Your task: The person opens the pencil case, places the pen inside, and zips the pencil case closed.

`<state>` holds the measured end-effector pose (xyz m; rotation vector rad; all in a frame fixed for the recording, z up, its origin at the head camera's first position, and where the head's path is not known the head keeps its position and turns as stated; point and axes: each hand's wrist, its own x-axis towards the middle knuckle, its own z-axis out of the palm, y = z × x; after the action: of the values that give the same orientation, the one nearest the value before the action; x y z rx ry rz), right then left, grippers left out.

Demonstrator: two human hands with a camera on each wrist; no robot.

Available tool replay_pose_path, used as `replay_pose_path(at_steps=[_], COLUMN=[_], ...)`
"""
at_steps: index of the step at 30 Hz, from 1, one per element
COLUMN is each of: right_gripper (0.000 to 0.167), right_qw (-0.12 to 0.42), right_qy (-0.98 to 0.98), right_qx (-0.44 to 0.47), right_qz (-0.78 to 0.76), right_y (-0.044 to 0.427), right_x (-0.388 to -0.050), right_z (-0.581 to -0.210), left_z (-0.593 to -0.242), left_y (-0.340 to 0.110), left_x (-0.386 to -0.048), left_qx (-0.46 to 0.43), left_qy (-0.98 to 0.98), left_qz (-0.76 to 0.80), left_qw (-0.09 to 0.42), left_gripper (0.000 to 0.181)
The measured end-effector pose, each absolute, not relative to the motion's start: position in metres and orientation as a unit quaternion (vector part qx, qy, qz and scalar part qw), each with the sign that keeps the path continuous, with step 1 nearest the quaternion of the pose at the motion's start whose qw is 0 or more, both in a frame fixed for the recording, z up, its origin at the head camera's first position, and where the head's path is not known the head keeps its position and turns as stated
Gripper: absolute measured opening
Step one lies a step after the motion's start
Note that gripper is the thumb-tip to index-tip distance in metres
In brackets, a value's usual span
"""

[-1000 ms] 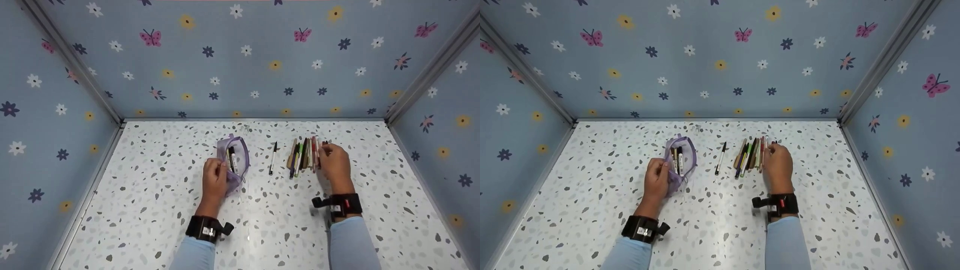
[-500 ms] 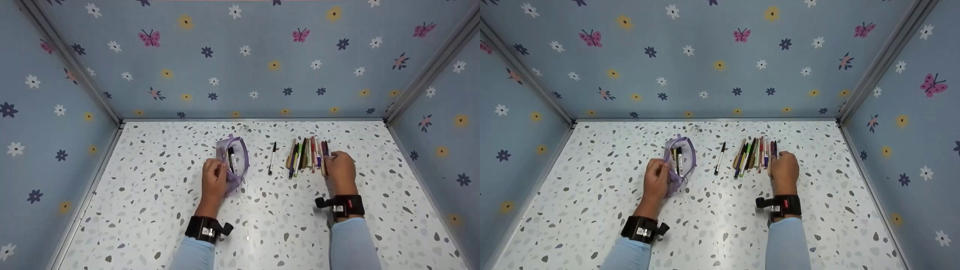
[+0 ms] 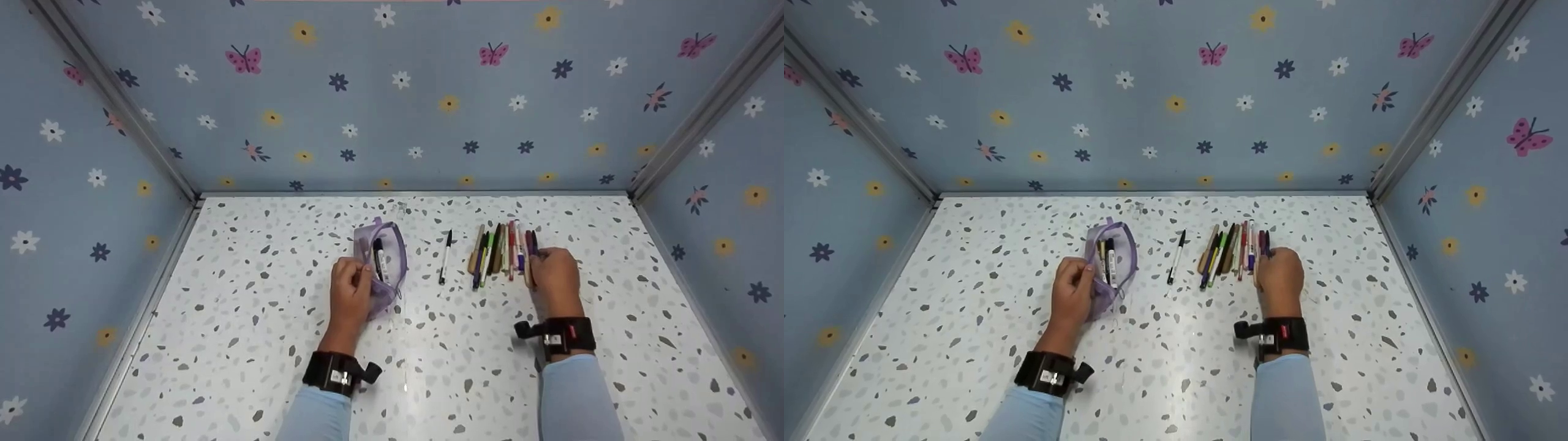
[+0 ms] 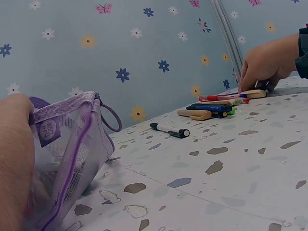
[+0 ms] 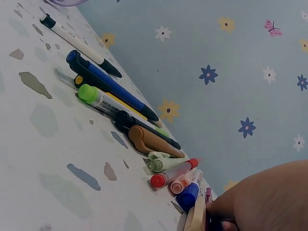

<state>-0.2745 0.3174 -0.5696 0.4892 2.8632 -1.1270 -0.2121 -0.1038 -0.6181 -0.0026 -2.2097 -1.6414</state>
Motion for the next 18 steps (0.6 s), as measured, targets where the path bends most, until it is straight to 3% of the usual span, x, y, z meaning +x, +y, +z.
replay_pose_path(at_steps=[9, 15, 18], right_gripper=[0.045, 0.058, 0.054], right_qw=[0.016, -0.027, -0.049], right_qy=[0.902, 0.887, 0.88], right_qx=[0.171, 0.184, 0.174], right_qz=[-0.395, -0.424, -0.44], right_y=[0.317, 0.313, 0.306], right_x=[-0.276, -0.276, -0.276], right_z=[-0.567, -0.562, -0.557], left_z=[-0.618, -0.617, -0.619], left_y=[-0.103, -0.103, -0.103], left_x=[-0.211, -0.212, -0.213], left_qx=[0.004, -0.004, -0.008], left_qy=[-0.781, -0.79, -0.795], left_qz=[-0.597, -0.576, -0.563], left_qw=[0.185, 0.208, 0.224], left_gripper=[0.02, 0.021, 0.021])
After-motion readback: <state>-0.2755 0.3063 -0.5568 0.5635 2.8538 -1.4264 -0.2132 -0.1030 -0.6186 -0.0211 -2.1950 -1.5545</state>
